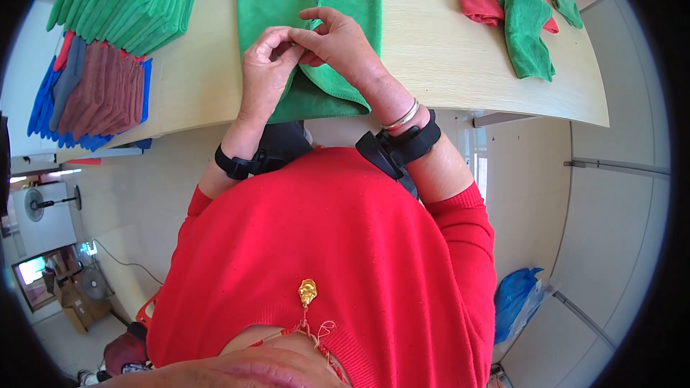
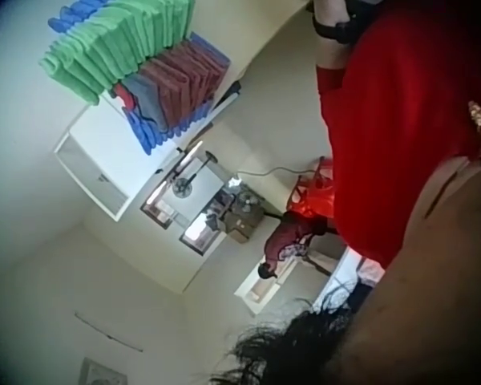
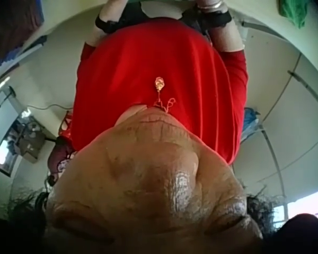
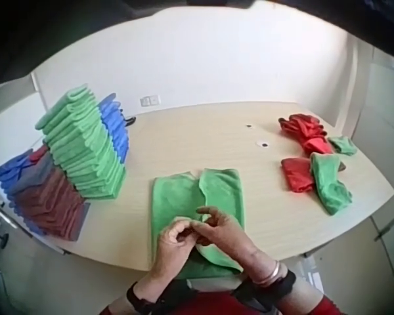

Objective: The person folds green and red towels by hand, spreading each flat on the table and folding them into smaller rectangles before placing them onto stacks.

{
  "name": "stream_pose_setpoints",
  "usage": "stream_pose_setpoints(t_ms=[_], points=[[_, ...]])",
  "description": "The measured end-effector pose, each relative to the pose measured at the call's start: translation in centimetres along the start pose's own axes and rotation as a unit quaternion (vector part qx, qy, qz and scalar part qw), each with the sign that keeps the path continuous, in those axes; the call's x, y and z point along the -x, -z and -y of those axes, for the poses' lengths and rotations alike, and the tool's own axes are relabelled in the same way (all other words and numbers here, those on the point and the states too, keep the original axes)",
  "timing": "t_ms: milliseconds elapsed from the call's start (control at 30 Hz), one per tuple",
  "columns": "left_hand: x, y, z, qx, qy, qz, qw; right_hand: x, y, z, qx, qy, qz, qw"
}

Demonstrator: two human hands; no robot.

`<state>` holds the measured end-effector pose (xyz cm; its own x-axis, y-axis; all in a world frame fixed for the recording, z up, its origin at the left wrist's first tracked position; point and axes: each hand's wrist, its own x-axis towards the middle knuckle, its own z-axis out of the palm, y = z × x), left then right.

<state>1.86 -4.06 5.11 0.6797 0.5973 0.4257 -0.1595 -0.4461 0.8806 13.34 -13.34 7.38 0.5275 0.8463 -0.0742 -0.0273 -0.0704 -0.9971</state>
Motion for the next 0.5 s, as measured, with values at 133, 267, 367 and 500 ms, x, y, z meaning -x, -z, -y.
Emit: stream_pose_setpoints(t_ms=[133,267,367,500], points=[[0.5,0.2,-0.2,0.005,-0.007,-0.013,1.0,-0.4,0.2,0.6,0.017,-0.041,0.007,0.999],[1.1,0.6,0.6,-0.022,-0.052,-0.012,0.998,-0.7,0.5,0.5,0.006,-0.074,0.032,0.997],[2.2,1.3,0.8,-0.12,-0.091,-0.018,0.988,-1.0,0.5,0.6,0.016,-0.073,0.065,0.995],[4.3,2.7,2.5,-0.339,-0.133,-0.043,0.93,-2.1,2.1,1.2,-0.065,-0.014,0.087,0.994]])
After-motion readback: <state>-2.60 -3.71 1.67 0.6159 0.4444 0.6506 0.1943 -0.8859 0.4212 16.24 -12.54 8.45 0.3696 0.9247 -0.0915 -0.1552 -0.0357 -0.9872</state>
